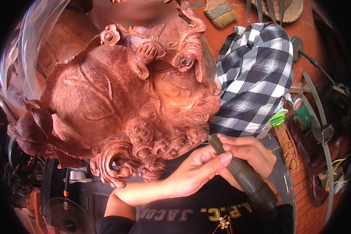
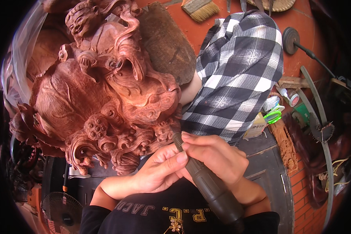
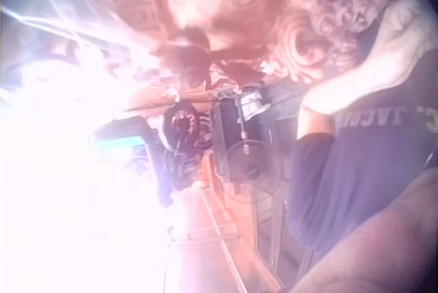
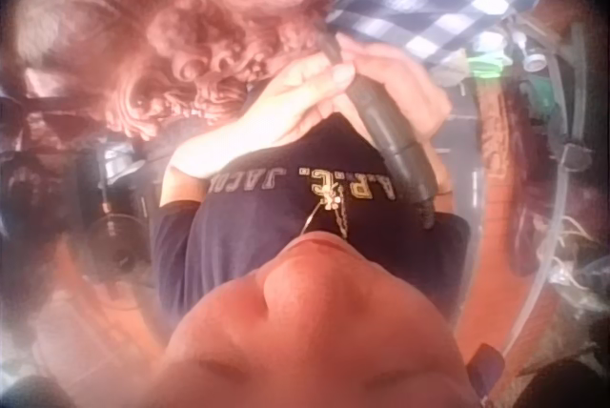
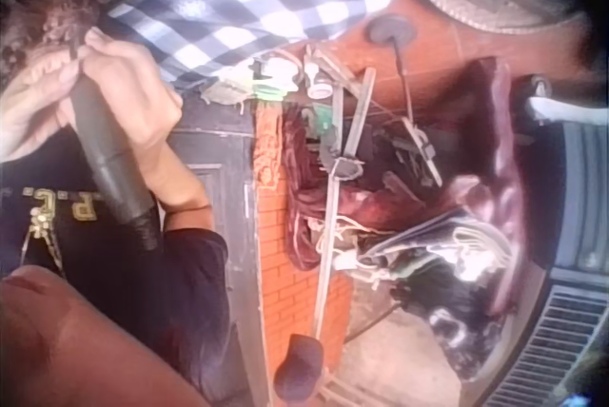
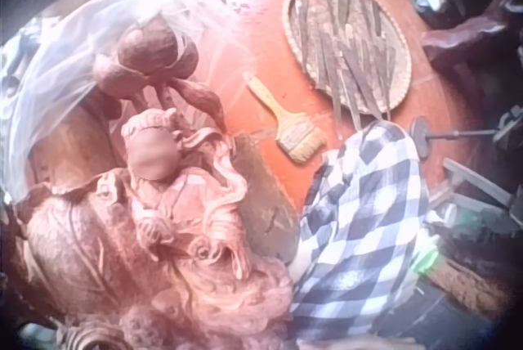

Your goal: The person uses a rotary carving tool to refine details on a large reddish-brown wooden sculpture. They hold the tool with both hands and work on intricate surface features, occasionally adjusting hand position to reach different areas.

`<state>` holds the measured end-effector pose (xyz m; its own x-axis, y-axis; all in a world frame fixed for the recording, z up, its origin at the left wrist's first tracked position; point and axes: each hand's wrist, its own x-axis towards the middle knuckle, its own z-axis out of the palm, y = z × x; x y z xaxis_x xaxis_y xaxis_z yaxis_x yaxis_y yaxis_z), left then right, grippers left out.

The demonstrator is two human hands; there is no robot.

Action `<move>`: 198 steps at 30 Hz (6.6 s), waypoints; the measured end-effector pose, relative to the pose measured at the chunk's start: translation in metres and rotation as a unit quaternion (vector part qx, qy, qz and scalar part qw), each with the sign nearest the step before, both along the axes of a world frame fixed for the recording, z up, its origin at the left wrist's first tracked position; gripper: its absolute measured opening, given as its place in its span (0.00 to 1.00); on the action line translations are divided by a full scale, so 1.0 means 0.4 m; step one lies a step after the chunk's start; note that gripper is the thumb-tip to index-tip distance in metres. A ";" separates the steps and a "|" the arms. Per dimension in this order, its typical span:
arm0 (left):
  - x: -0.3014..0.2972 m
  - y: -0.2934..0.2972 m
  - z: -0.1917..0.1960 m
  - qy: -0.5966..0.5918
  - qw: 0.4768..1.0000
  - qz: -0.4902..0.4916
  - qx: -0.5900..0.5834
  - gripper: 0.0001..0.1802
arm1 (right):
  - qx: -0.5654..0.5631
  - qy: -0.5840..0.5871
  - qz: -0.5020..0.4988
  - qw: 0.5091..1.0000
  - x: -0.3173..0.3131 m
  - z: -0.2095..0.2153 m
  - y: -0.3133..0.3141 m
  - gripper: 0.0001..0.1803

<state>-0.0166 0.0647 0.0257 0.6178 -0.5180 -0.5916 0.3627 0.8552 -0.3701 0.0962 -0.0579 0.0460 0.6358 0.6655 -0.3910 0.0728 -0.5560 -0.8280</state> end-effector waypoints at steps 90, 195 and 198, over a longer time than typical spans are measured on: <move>0.027 -0.016 0.024 0.039 0.999 0.029 -0.001 0.16 | -0.047 0.069 -0.043 0.996 -0.005 -0.026 0.048 0.12; 0.003 -0.026 0.009 0.037 0.996 0.077 -0.006 0.15 | -0.155 0.111 -0.029 0.981 0.011 0.001 0.091 0.13; 0.015 -0.030 0.015 0.048 0.995 0.090 -0.013 0.15 | -0.155 0.135 -0.064 0.977 0.010 0.001 0.091 0.14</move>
